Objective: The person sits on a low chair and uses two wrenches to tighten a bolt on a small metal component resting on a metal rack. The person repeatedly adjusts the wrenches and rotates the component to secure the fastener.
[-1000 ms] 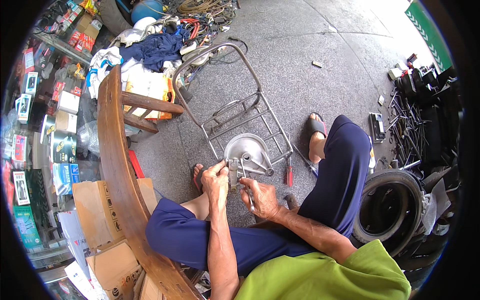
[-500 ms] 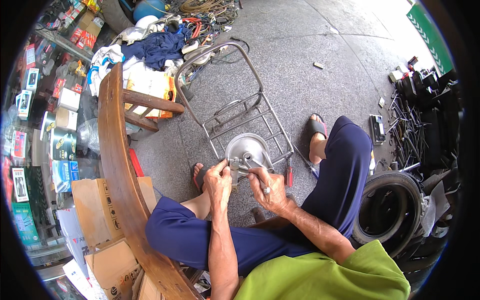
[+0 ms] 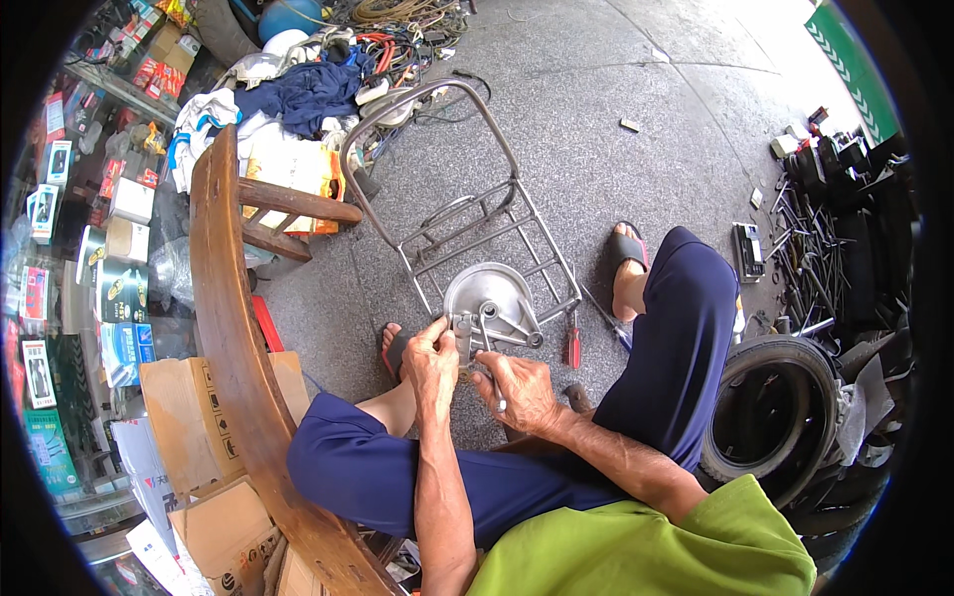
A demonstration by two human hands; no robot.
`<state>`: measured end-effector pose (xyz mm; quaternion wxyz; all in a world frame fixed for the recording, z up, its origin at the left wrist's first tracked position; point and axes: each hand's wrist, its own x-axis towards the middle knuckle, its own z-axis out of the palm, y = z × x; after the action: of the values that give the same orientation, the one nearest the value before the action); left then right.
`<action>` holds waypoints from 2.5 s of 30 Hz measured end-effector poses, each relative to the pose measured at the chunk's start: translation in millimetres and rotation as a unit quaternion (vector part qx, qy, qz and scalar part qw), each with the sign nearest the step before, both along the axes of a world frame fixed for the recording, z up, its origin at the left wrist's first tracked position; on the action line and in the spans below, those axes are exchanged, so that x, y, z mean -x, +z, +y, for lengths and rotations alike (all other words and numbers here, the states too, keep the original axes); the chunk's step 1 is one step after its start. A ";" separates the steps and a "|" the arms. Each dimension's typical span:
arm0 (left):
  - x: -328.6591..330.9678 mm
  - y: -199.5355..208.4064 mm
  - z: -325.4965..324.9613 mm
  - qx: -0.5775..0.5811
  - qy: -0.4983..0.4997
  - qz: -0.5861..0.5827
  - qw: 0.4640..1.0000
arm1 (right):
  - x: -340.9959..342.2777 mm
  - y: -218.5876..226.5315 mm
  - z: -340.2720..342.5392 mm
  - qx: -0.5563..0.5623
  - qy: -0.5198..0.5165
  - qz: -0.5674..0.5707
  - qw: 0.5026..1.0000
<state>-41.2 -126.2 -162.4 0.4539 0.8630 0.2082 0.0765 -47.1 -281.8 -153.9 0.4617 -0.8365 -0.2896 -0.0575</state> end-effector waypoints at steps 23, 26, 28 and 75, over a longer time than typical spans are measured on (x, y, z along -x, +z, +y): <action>3.0 -26.2 12.5 0.080 0.039 0.005 0.996 | -11.4 7.1 -7.2 0.014 0.043 0.040 0.998; 2.4 -15.6 10.8 0.097 0.038 0.023 0.994 | -20.5 22.1 -8.2 -0.009 0.034 0.104 0.994; 2.0 -11.5 9.8 0.090 0.038 0.027 0.995 | -30.7 29.5 -9.0 -0.005 0.032 0.146 0.989; 3.0 -25.7 3.9 0.019 0.046 -0.044 0.998 | -126.3 -10.6 13.7 -0.114 -0.041 0.396 0.910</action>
<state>-44.2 -122.3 -188.2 0.4750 0.8395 0.2288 0.1315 79.2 -268.1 -164.5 0.6278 -0.7434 -0.0398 0.2271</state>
